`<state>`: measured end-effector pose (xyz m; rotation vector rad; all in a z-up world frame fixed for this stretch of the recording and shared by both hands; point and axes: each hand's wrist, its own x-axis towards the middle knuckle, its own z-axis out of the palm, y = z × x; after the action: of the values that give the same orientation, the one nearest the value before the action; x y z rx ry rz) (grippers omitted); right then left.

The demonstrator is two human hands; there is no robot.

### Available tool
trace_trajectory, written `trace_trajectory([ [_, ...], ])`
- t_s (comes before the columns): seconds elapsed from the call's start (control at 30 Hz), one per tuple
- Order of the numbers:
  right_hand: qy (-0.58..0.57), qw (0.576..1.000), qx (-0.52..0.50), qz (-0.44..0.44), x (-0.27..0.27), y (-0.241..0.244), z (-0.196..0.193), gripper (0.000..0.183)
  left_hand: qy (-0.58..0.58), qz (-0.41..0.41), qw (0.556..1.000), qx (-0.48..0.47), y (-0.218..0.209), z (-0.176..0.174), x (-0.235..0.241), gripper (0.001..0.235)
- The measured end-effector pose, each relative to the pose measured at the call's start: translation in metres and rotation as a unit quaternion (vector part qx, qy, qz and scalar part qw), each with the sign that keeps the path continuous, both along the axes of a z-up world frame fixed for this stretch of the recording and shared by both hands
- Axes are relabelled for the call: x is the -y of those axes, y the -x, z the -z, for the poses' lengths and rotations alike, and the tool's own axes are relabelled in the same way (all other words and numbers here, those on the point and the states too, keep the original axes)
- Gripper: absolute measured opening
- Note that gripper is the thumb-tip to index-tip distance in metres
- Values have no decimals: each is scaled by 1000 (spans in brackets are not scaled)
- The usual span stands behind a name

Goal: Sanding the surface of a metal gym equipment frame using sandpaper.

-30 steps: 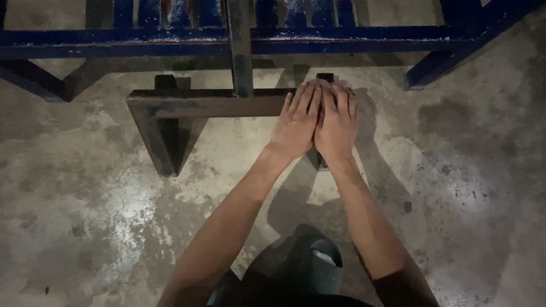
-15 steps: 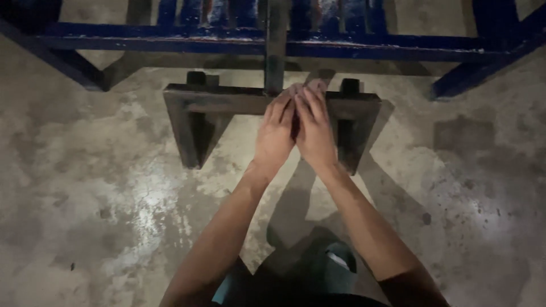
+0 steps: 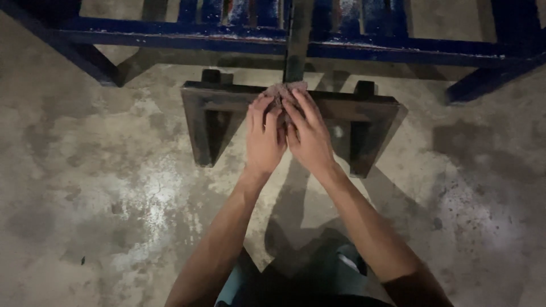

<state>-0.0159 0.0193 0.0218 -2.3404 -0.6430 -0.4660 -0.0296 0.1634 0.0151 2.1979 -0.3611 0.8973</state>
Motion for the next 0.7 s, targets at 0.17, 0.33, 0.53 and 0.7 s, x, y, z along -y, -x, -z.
trace_trajectory([
  [0.17, 132, 991, -6, 25, -13, 8, 21, 62, -42, 28, 993, -109, -1, 41, -13, 62],
  [0.33, 82, 996, 16, -2, -36, -12, 37, 64, -62, 53, 981, -176, -9, 38, -32, 68],
  [0.53, 107, 988, 48, -98, -54, -31, 25, 65, -42, -30, 997, -63, -15, 40, -48, 65],
  [0.7, 111, 990, 86, 17, -44, -34, 35, 54, -58, -10, 989, -132, -22, 10, -48, 59],
])
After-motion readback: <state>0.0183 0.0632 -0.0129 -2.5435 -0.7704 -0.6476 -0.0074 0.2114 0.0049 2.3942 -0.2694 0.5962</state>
